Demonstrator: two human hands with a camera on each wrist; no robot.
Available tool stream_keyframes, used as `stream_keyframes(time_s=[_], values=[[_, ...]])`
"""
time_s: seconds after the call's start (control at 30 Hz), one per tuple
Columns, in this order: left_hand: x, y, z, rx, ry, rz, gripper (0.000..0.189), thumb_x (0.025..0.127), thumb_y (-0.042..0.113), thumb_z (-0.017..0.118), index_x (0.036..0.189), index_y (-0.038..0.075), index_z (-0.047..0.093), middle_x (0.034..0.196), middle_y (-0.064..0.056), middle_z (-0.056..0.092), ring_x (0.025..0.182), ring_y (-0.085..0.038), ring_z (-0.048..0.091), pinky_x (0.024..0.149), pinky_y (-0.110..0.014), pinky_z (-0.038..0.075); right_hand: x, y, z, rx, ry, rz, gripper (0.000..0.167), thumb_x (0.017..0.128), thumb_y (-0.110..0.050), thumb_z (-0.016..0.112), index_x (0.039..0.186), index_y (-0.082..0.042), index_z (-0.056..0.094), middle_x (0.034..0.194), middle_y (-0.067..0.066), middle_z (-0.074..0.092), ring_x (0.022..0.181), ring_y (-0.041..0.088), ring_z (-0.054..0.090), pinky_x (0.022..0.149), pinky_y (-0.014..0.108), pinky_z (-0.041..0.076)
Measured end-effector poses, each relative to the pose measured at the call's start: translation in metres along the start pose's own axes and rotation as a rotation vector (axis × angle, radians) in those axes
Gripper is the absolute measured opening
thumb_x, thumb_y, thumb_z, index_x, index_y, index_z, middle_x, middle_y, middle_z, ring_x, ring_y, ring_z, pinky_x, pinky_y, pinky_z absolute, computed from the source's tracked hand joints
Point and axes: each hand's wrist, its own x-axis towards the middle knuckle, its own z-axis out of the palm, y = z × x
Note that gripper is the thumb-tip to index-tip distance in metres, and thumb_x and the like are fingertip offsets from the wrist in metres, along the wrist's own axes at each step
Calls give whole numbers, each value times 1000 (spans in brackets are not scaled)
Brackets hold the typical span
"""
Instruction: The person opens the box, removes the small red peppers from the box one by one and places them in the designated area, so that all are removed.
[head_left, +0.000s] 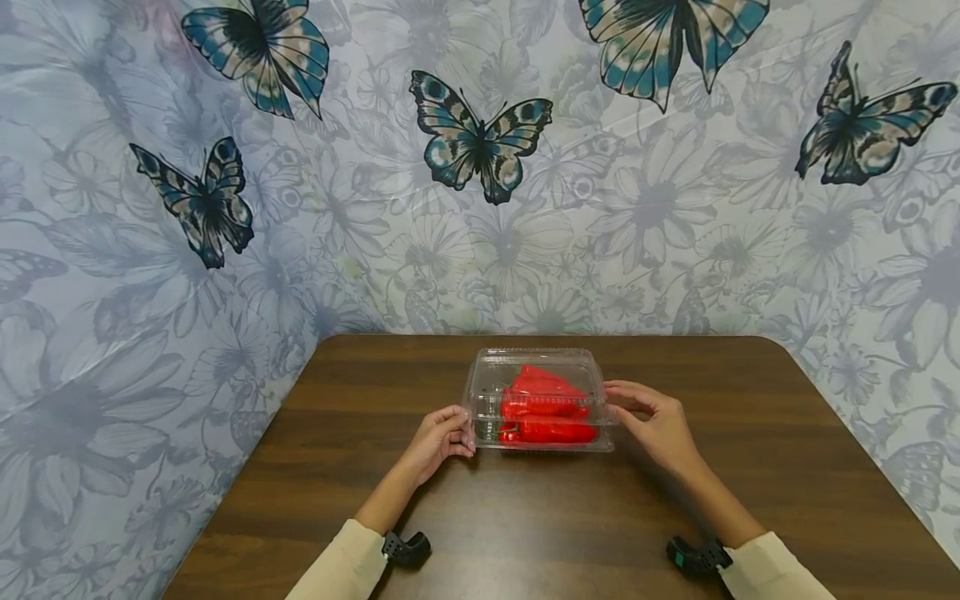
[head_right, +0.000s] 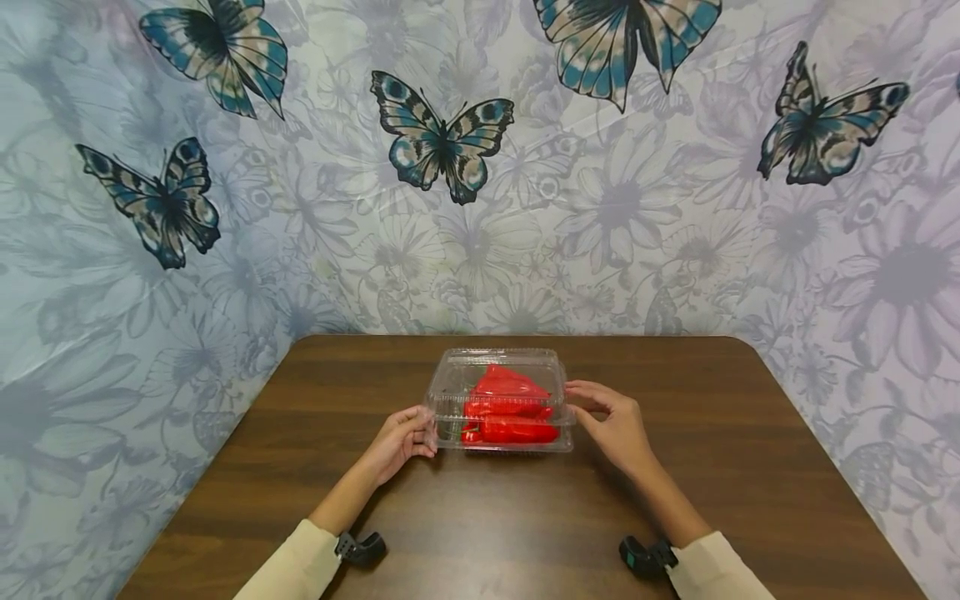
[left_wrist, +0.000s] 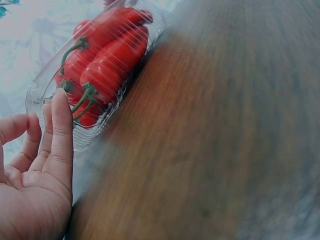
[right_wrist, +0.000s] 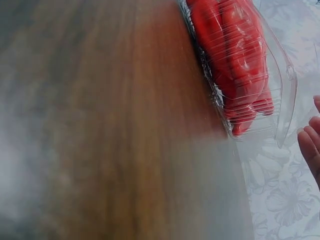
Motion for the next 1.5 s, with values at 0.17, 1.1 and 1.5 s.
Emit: stream_keyframes(time_s=[0.17, 1.1, 1.5], values=[[1, 0, 0, -15, -3, -4, 22, 108, 11, 47, 90, 11, 61, 76, -3, 64, 65, -15, 66, 63, -30, 60, 3, 2, 0, 6, 5, -6, 22, 84, 11, 76, 105, 6, 75, 120, 23, 70, 110, 17, 68, 82, 18, 57], [1, -3, -2, 14, -10, -11, 23, 108, 10, 46, 89, 11, 59, 73, -3, 65, 65, -16, 67, 65, -31, 61, 23, 6, 3, 96, 87, 11, 23, 85, 14, 73, 107, 9, 72, 109, 28, 71, 97, 5, 71, 84, 21, 57], [0, -2, -1, 8, -29, 1, 25, 108, 8, 44, 89, 11, 60, 74, -3, 65, 66, -16, 68, 64, -30, 61, 30, 11, 5, 67, 111, 54, 22, 86, 12, 73, 108, 9, 73, 109, 28, 71, 96, 2, 69, 83, 19, 57]])
